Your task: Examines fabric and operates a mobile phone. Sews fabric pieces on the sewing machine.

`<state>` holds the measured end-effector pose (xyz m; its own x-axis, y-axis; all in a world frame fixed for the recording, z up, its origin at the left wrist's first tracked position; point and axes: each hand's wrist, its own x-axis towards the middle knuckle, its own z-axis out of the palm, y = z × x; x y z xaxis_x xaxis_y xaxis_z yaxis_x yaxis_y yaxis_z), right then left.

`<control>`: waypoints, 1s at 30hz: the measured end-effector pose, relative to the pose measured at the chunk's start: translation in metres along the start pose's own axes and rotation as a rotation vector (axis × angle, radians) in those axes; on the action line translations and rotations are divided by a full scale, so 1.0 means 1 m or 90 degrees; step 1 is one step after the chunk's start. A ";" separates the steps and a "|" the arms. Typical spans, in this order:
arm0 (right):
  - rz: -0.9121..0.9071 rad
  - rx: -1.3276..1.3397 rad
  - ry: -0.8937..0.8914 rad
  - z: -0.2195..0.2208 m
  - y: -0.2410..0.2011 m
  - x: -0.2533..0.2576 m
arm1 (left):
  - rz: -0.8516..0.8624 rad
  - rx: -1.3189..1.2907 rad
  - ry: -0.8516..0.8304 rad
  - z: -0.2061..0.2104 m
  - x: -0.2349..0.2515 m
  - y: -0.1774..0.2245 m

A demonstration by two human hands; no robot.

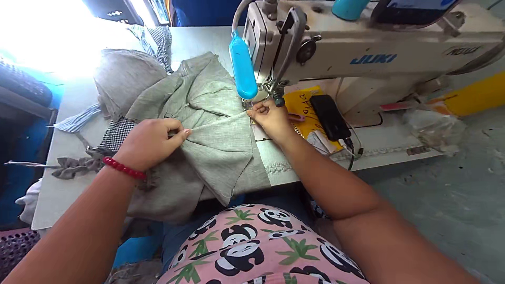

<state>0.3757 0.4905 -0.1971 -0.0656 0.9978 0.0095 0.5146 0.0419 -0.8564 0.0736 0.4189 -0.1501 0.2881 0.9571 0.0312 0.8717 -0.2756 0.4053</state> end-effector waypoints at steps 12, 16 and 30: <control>0.007 -0.045 -0.054 -0.003 0.009 0.003 | -0.040 -0.141 -0.012 0.058 0.100 0.078; 0.030 -0.065 -0.078 -0.005 0.006 0.009 | -0.091 -0.158 -0.066 0.075 0.112 0.074; 0.034 -0.190 -0.024 0.004 0.000 0.013 | -0.148 -0.055 -0.014 0.082 0.108 0.084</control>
<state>0.3713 0.5032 -0.1989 -0.0602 0.9967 -0.0546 0.7462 0.0087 -0.6657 0.2105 0.4919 -0.1872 0.0929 0.9914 -0.0919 0.8786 -0.0382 0.4761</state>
